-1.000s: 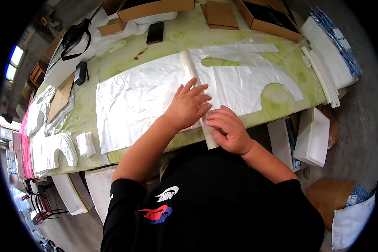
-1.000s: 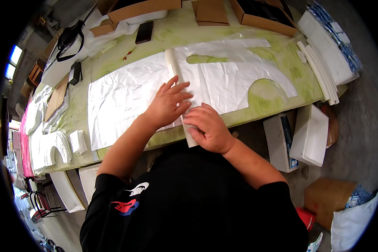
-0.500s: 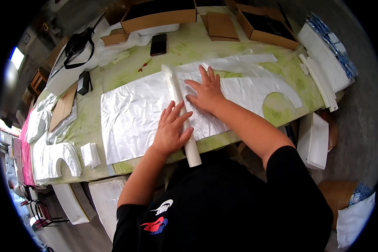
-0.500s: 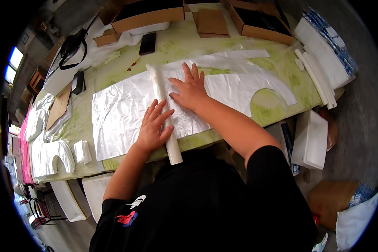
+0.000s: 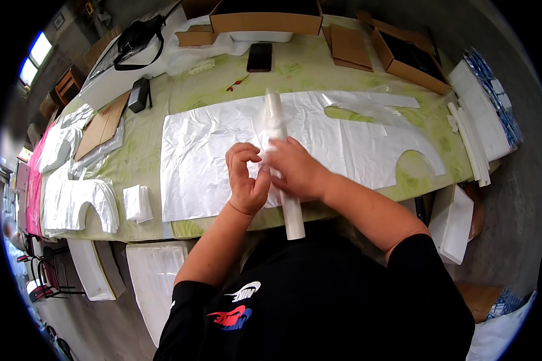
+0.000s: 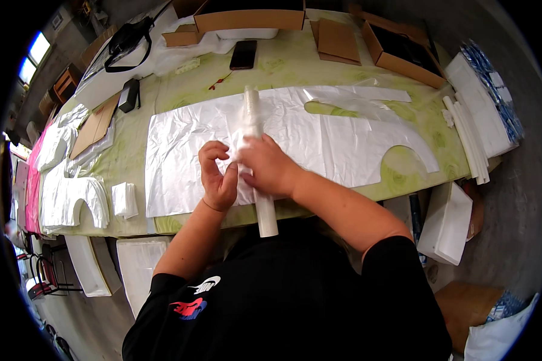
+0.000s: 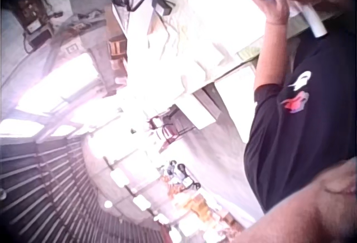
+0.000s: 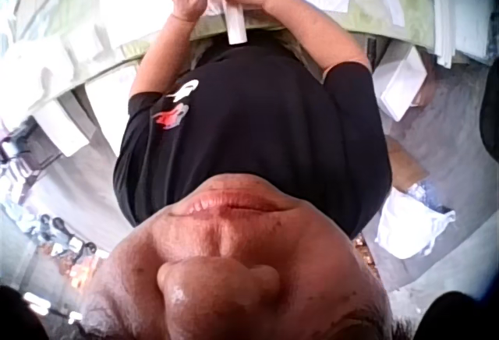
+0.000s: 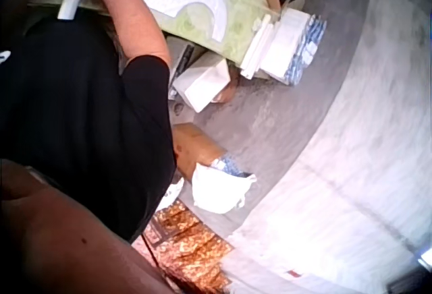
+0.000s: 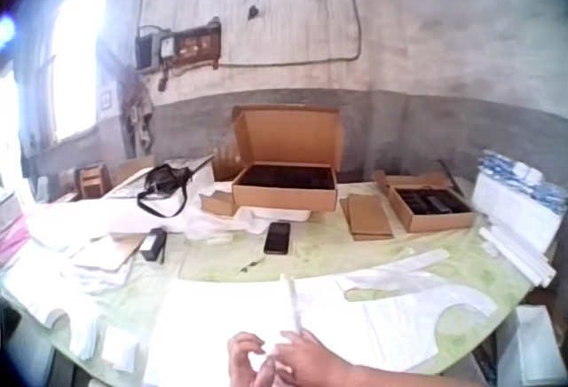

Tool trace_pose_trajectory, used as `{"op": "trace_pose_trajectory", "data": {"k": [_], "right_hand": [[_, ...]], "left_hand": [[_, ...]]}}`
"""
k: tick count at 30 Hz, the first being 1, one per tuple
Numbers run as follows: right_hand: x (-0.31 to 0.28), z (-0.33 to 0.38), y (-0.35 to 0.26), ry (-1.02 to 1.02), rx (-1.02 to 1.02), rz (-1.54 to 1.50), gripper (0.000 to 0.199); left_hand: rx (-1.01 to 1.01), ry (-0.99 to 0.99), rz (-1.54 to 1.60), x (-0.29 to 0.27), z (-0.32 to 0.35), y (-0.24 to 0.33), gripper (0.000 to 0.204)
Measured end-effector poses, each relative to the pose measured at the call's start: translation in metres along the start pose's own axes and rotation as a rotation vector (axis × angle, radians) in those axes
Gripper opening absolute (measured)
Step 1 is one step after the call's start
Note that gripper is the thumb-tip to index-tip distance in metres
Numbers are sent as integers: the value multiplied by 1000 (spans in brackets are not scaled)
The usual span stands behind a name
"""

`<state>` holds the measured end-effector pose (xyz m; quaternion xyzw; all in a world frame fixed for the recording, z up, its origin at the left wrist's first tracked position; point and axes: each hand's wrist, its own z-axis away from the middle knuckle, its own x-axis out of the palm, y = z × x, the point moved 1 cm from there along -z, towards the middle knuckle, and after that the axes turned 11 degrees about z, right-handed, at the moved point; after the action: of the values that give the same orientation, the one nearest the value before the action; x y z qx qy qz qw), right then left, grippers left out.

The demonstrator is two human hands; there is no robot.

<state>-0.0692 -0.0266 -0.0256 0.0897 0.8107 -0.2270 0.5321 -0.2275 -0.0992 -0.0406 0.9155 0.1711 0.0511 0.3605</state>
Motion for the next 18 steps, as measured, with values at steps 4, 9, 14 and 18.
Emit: {"op": "trace_pose_trajectory", "data": {"k": [4, 9, 14, 18], "right_hand": [[-10, 12, -33, -50, -6, -46, 26], [-13, 35, -43, 174, -72, -122, 16], [-11, 46, -60, 145, -136, -228, 19], [13, 5, -78, 81, -244, -264, 18]], "left_hand": [[12, -607, -24, 1, -51, 22, 29], [-188, -821, -26, -12, -46, -4, 30], [-359, -412, 118, -56, -7, -14, 24], [-171, -461, 25, -59, -36, 18, 21]]}}
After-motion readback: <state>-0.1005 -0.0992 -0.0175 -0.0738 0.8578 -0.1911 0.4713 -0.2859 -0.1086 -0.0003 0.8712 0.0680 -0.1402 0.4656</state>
